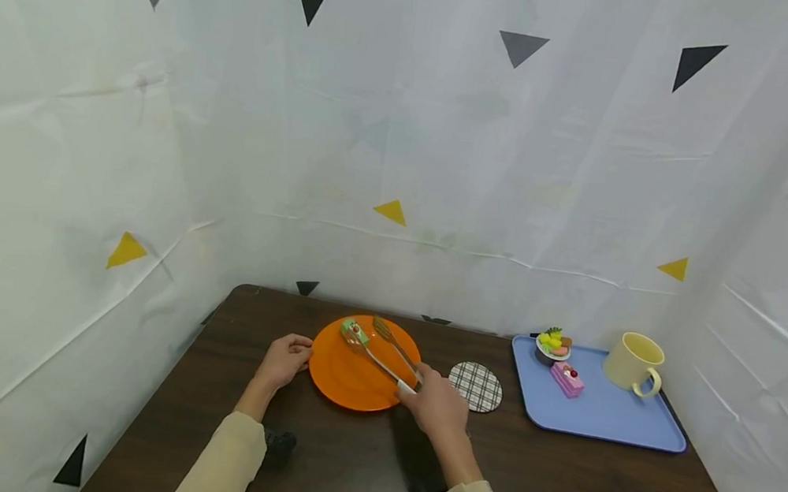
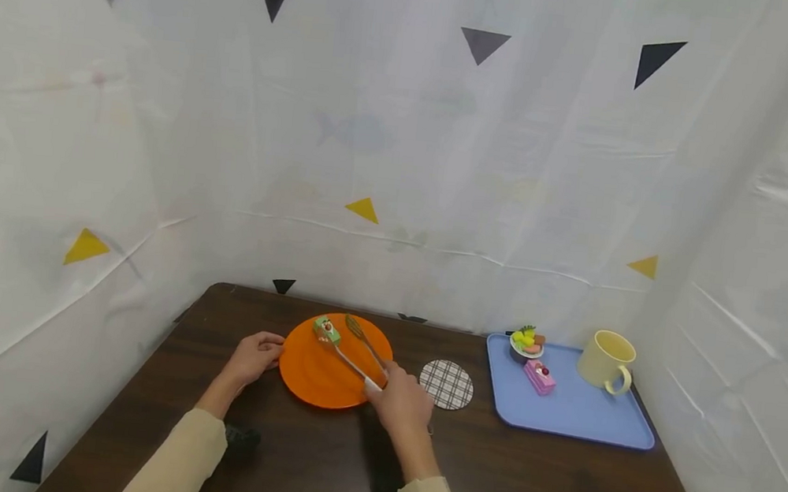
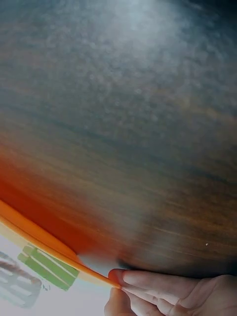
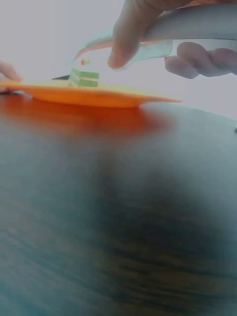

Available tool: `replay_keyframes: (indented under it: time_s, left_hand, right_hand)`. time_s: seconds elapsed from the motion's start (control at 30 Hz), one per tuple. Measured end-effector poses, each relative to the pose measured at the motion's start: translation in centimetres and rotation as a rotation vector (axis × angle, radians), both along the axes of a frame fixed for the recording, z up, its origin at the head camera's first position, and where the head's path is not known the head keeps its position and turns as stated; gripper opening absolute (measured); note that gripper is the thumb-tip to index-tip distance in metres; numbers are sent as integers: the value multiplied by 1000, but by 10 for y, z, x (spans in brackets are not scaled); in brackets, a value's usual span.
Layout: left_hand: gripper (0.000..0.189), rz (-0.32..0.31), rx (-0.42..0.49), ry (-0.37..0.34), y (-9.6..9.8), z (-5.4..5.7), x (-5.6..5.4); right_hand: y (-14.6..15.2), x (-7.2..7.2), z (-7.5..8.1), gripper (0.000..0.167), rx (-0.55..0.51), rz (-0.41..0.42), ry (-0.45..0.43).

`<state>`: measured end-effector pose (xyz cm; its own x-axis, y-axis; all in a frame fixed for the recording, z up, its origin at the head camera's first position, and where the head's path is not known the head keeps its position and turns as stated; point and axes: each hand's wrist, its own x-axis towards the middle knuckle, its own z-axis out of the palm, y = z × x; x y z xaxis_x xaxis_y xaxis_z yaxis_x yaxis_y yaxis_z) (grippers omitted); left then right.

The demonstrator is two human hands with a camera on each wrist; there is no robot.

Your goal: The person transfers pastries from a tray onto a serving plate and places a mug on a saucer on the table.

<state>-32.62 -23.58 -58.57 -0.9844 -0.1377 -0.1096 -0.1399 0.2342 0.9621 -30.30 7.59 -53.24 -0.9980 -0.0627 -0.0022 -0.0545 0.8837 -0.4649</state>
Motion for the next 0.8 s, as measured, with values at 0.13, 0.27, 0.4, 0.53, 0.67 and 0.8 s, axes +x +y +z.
replay_keyframes:
  time_s: [0.13, 0.27, 0.4, 0.53, 0.67, 0.8]
  left_hand:
    - [33, -1, -9, -11, 1, -1, -1]
    - [33, 14, -7, -18, 0, -4, -3]
    - [34, 18, -21, -33, -2, -4, -4]
    - [35, 11, -23, -43, -3, -1, -3]
    - [36, -3, -15, -39, -1, 1, -2]
    - [37, -10, -18, -31, 1, 2, -2]
  right_hand:
    - [10, 4, 2, 62, -17, -17, 12]
    - [21, 8, 0, 63, -61, -29, 19]
    - [36, 12, -3, 65, -98, -58, 9]
    - [55, 15, -3, 70, -106, -99, 13]
    - [76, 17, -2, 80, -98, -138, 0]
    - [97, 19, -1, 88, -76, -164, -9]
